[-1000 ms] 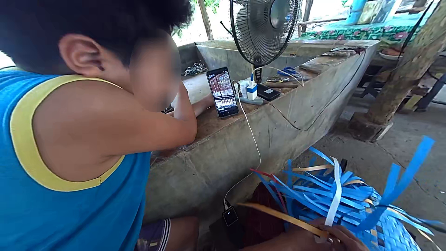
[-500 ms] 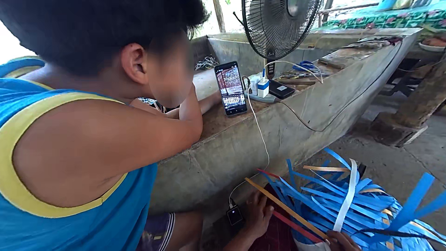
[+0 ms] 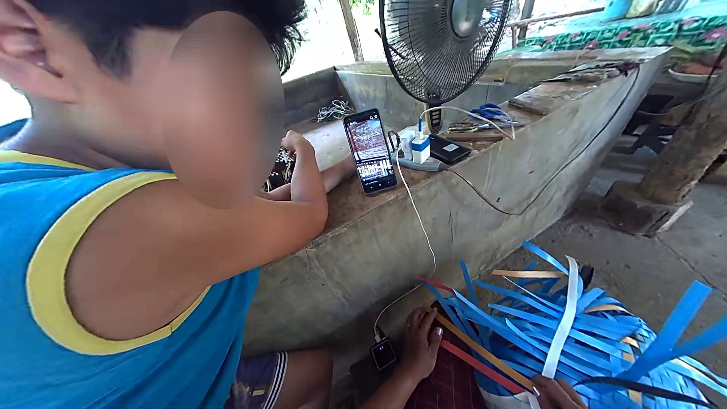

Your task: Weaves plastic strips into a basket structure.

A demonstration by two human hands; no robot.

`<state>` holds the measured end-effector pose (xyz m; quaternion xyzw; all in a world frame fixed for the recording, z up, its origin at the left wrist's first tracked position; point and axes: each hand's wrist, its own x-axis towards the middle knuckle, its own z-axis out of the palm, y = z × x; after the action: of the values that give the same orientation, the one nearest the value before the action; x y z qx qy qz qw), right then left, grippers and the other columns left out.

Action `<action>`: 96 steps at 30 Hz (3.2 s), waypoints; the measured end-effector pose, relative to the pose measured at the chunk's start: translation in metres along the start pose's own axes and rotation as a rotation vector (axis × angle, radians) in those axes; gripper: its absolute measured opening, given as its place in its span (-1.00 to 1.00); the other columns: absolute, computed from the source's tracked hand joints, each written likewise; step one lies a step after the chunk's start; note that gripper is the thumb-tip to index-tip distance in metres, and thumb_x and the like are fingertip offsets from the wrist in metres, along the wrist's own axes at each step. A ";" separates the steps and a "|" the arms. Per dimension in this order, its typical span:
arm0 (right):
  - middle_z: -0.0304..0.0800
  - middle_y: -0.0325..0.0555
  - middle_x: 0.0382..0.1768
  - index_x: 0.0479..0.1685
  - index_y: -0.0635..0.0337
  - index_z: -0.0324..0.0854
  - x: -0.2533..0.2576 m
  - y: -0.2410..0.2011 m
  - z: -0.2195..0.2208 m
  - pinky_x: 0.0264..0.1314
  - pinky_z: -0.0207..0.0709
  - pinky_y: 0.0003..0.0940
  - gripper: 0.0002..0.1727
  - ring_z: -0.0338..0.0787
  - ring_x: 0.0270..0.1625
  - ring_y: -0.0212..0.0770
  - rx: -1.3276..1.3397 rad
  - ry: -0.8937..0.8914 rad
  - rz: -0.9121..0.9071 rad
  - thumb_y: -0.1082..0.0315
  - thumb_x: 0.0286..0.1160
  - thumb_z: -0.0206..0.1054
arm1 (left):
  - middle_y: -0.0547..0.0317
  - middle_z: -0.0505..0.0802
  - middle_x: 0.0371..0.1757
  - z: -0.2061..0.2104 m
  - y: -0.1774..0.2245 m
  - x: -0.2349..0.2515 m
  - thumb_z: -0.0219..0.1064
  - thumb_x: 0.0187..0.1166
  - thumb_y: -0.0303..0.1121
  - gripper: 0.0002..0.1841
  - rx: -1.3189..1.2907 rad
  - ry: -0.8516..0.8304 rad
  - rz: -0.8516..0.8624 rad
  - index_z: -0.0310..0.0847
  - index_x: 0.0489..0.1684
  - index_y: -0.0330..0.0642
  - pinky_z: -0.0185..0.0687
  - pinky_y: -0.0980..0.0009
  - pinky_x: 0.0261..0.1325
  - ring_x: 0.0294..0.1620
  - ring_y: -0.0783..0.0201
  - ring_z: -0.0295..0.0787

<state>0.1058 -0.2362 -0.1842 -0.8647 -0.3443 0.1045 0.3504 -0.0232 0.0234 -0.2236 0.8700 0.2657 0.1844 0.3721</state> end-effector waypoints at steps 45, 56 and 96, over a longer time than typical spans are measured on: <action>0.80 0.38 -0.01 0.09 0.35 0.79 -0.009 -0.001 0.000 0.05 0.51 0.42 -0.70 0.81 0.01 0.41 0.024 0.064 -0.034 0.41 0.62 0.19 | 0.12 0.41 0.75 -0.279 0.105 0.197 -0.24 0.85 0.17 -0.41 0.427 0.867 0.510 0.79 0.27 0.25 0.09 -0.03 0.73 0.73 0.02 0.25; 0.80 0.42 -0.05 0.06 0.42 0.77 -0.009 -0.004 -0.002 0.02 0.52 0.44 -0.72 0.79 0.02 0.48 0.044 0.093 -0.073 0.44 0.60 0.22 | -0.31 0.35 0.75 -0.277 0.184 0.150 -0.08 0.87 -0.09 -0.48 0.297 0.689 0.332 0.89 0.06 -0.12 -0.08 -0.14 0.75 0.75 -0.31 0.15; 0.81 0.39 -0.09 0.04 0.40 0.78 -0.008 0.000 0.000 0.00 0.53 0.42 -0.72 0.80 -0.03 0.45 0.048 0.097 -0.066 0.41 0.63 0.22 | -0.27 0.17 0.83 -0.274 0.158 0.164 -0.15 0.86 0.08 -0.43 0.384 0.711 0.342 0.79 0.30 0.02 -0.11 -0.17 0.74 0.77 -0.30 0.06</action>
<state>0.0996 -0.2419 -0.1848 -0.8484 -0.3525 0.0593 0.3904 0.0159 0.1809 0.0939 0.8372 0.2588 0.4788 0.0531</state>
